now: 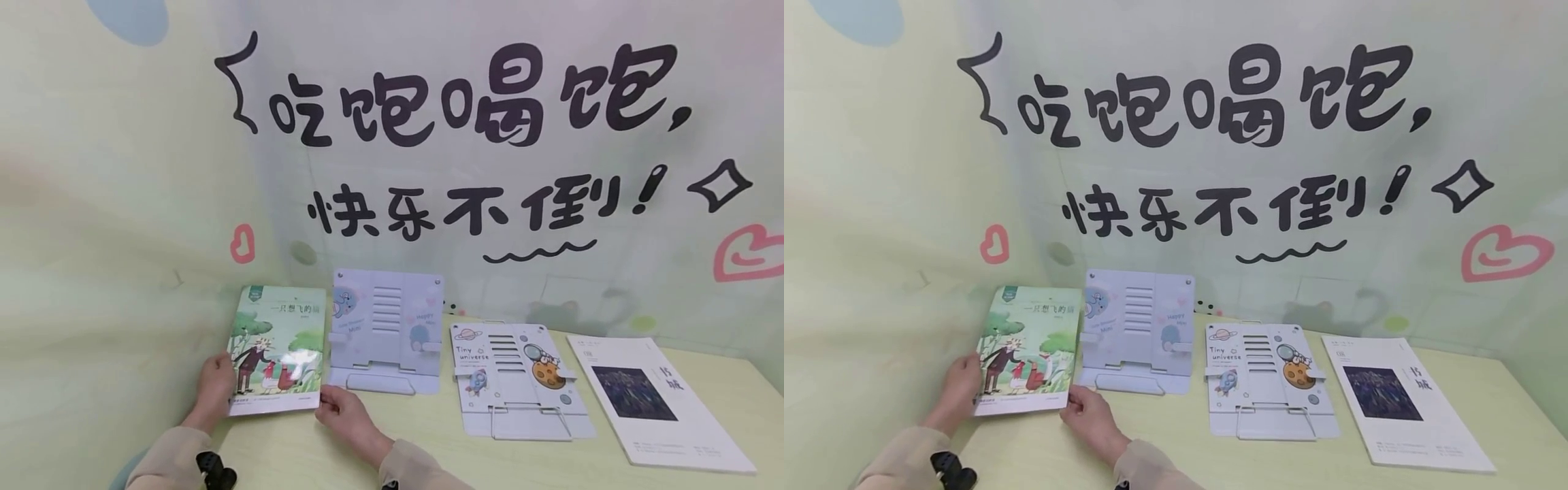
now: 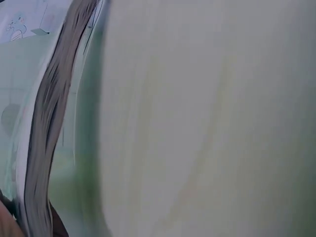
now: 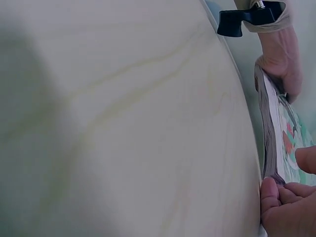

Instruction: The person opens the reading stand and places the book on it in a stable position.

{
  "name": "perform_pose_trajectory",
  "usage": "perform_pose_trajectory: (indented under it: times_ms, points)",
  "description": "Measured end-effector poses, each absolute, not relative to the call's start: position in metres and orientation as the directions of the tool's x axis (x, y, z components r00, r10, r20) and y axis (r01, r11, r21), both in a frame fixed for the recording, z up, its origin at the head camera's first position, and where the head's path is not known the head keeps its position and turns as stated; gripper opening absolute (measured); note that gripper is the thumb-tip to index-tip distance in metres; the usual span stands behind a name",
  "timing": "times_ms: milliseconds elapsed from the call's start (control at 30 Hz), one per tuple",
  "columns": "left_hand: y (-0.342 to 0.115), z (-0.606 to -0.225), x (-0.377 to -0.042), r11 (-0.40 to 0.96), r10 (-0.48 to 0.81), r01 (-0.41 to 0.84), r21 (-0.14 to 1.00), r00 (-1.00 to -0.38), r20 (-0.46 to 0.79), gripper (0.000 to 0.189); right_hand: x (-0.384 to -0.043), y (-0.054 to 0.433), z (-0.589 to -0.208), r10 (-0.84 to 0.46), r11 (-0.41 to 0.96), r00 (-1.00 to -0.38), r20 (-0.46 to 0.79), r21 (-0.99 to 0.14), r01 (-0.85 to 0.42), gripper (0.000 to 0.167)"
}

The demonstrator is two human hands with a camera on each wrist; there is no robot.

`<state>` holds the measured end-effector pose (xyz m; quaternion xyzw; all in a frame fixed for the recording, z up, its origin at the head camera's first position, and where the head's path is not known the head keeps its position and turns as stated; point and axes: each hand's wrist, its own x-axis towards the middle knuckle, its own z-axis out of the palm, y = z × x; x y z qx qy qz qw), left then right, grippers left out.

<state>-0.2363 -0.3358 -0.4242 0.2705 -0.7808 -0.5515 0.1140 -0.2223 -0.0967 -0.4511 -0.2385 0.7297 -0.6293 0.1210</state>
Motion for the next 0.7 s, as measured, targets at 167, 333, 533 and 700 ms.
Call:
perform_pose_trajectory:
  times_ms: [167,333,533,700]
  points:
    - [-0.336,-0.427,-0.229,0.198,-0.582,-0.286,0.938,-0.804,-0.123,0.071,-0.218,-0.099,-0.449,-0.465,0.106,-0.877,0.119,-0.976,-0.188,0.045]
    - [-0.332,-0.427,-0.224,0.156,-0.585,-0.26,0.953,-0.802,-0.123,0.075,-0.217,-0.099,-0.443,-0.44,0.104,-0.892,0.106,-0.98,-0.167,0.041]
    - [-0.326,-0.423,-0.222,0.12,-0.583,-0.218,0.969,-0.805,-0.109,0.073,-0.219,-0.097,-0.426,-0.405,0.002,-0.908,0.108,-0.993,-0.119,0.035]
    - [-0.317,-0.414,-0.223,0.088,-0.569,-0.158,0.984,-0.818,-0.08,0.072,-0.226,-0.088,-0.407,-0.385,-0.032,-0.911,0.15,-0.988,-0.149,0.039]
